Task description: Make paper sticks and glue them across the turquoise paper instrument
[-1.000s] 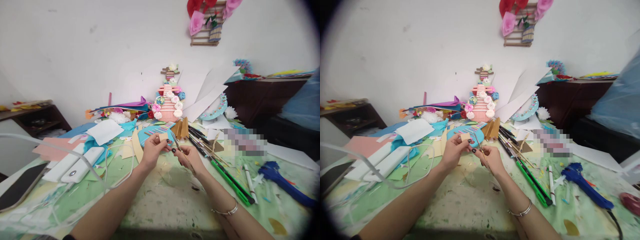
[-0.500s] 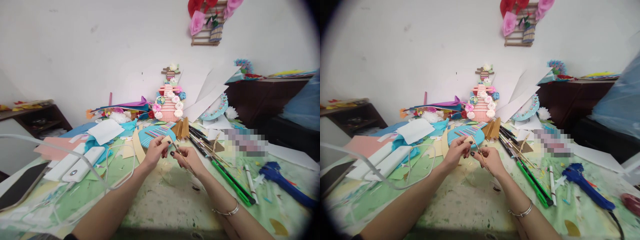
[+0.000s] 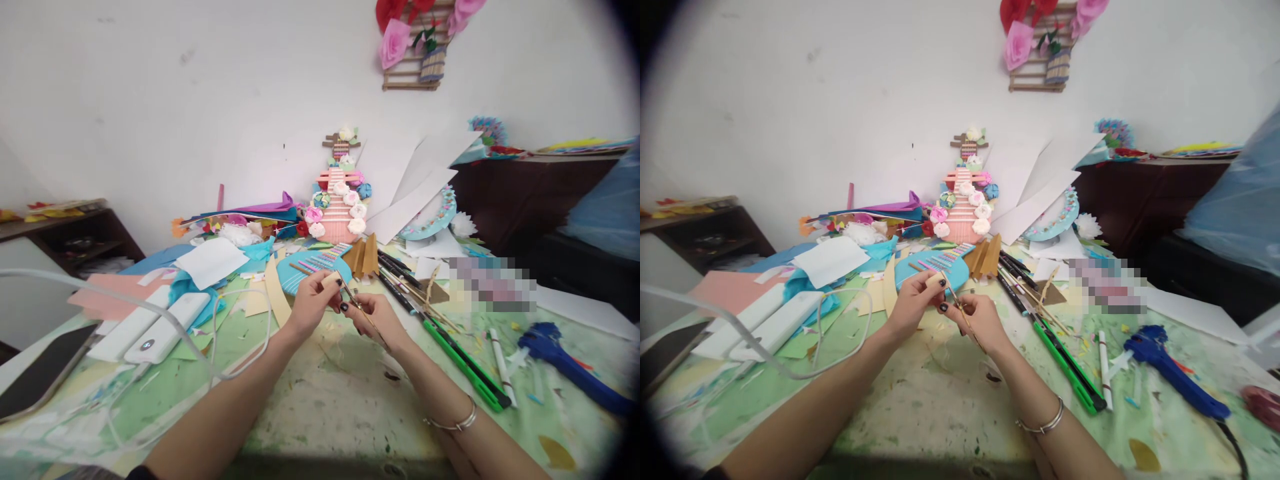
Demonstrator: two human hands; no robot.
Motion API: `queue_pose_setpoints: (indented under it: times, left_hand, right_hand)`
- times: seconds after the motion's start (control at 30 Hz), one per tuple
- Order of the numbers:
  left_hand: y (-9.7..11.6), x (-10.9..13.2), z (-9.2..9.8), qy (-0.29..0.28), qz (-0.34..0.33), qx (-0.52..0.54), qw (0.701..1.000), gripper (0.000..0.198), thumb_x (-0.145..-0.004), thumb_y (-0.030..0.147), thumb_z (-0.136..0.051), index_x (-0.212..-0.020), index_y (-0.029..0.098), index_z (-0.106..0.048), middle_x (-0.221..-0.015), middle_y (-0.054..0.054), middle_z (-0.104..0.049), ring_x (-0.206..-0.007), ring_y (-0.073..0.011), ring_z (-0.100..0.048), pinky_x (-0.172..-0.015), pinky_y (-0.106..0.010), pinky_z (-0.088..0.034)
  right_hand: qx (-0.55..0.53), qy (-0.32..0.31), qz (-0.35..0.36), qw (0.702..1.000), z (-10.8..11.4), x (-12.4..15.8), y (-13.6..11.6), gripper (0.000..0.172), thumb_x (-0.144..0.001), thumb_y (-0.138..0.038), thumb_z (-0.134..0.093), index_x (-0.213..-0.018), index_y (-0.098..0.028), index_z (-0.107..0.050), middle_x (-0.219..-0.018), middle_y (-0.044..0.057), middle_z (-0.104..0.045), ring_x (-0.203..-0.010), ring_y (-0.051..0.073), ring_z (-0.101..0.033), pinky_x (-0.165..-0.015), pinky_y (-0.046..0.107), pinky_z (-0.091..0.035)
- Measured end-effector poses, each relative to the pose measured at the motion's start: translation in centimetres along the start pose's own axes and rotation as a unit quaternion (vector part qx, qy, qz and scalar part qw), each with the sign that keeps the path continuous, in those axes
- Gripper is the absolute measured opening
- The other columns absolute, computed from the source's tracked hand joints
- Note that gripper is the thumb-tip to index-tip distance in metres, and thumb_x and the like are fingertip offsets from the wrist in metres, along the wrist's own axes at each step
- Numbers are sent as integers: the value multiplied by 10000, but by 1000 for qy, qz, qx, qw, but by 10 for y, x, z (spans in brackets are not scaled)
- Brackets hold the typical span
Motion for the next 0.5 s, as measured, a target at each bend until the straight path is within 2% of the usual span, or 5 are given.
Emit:
queue_pose_setpoints:
  times: [0.17,0.5]
  left_hand:
    - [-1,0,-1,4,-4,9,1000,231,-739,345,-626,-681,141,-532,-512,40,-532,-457,-69,-497,-465,-185,-422]
    - [-1,1,-1,1,2,20,1000,233,-735,349,-629,-678,148,-524,-501,40,-531,-444,-73,-495,-456,-190,-429]
  right_hand:
    - [-12,6,-3,1000,-1,1,0,423,-695,-552,-630,-601,-149,-543,-389,-50,-435,-368,53,-327,-374,178,-223]
    - [-20,-3,5,1000,0,-1,3,411,-719,-544,-613,-678,-135,-615,-381,-55,-429,-354,54,-327,-365,175,-236]
Point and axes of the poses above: each hand's wrist, its own x-axis away from the middle knuckle, its own z-axis out of the back of the hand, y = z × x, the point moved 4 cm from there along -x, towards the middle knuckle
